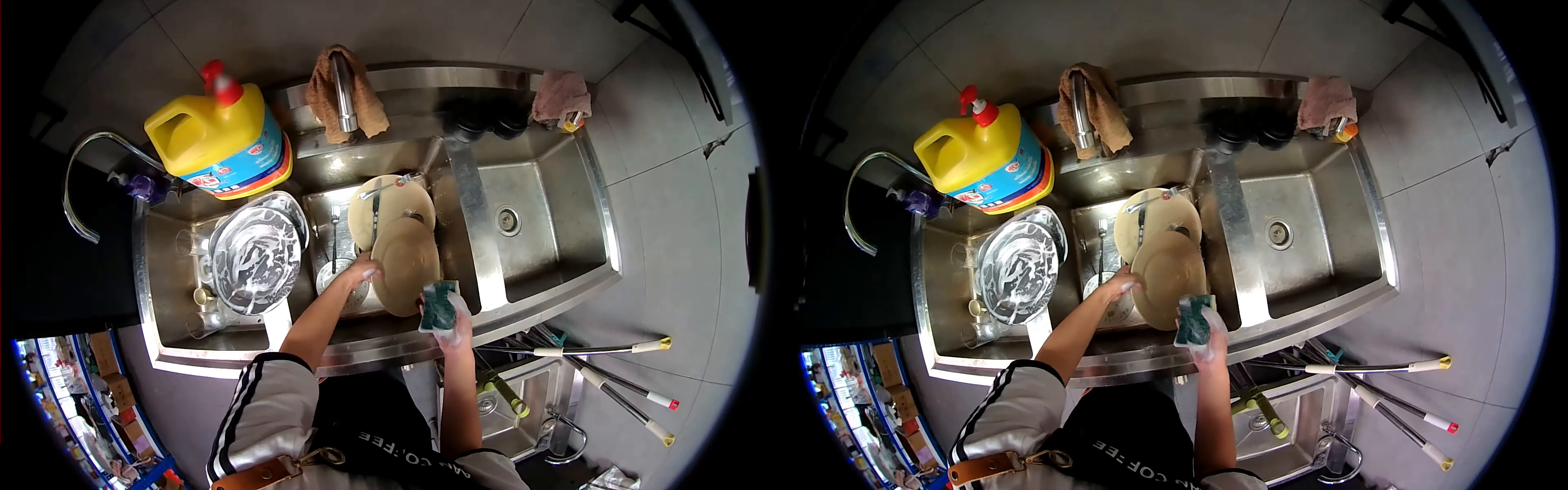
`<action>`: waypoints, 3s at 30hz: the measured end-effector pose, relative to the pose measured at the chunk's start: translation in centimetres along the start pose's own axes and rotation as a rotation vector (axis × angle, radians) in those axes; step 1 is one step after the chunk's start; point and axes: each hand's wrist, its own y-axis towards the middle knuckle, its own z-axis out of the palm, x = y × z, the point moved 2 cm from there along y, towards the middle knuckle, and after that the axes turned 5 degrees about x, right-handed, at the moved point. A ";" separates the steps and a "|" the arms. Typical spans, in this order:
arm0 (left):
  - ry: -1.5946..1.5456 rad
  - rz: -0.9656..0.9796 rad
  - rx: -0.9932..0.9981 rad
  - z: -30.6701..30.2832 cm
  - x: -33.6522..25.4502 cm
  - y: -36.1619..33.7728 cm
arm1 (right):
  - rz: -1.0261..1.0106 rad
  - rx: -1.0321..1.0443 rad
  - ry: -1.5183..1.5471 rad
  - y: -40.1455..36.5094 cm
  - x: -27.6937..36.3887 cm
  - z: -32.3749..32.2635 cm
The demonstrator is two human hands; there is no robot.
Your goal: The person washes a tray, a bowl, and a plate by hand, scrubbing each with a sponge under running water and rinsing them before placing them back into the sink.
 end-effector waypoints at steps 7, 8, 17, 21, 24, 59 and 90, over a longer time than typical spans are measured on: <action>-0.314 0.166 -0.020 0.3 -0.7 -7.7 | -0.232 0.021 -0.129 -1.5 2.5 2.4; -0.424 0.243 0.006 0.6 -1.3 -9.1 | -0.274 0.005 -0.258 -1.4 2.6 2.6; -0.596 0.432 -0.119 1.3 -4.9 -18.8 | -1.052 0.310 -1.925 0.2 -1.3 13.0; -0.447 0.466 -0.157 0.2 -4.2 -18.0 | -0.850 0.391 -1.846 5.2 -4.2 11.1; -0.543 0.448 -0.229 -0.4 -5.0 -18.5 | -1.145 0.626 -1.652 2.9 -4.0 12.5; -0.342 0.489 -0.155 1.1 -4.2 -17.6 | -1.165 0.396 -1.746 10.1 -4.8 4.8; -0.304 0.478 -0.178 1.6 -3.5 -17.2 | -1.282 0.052 -1.571 8.2 -3.9 8.7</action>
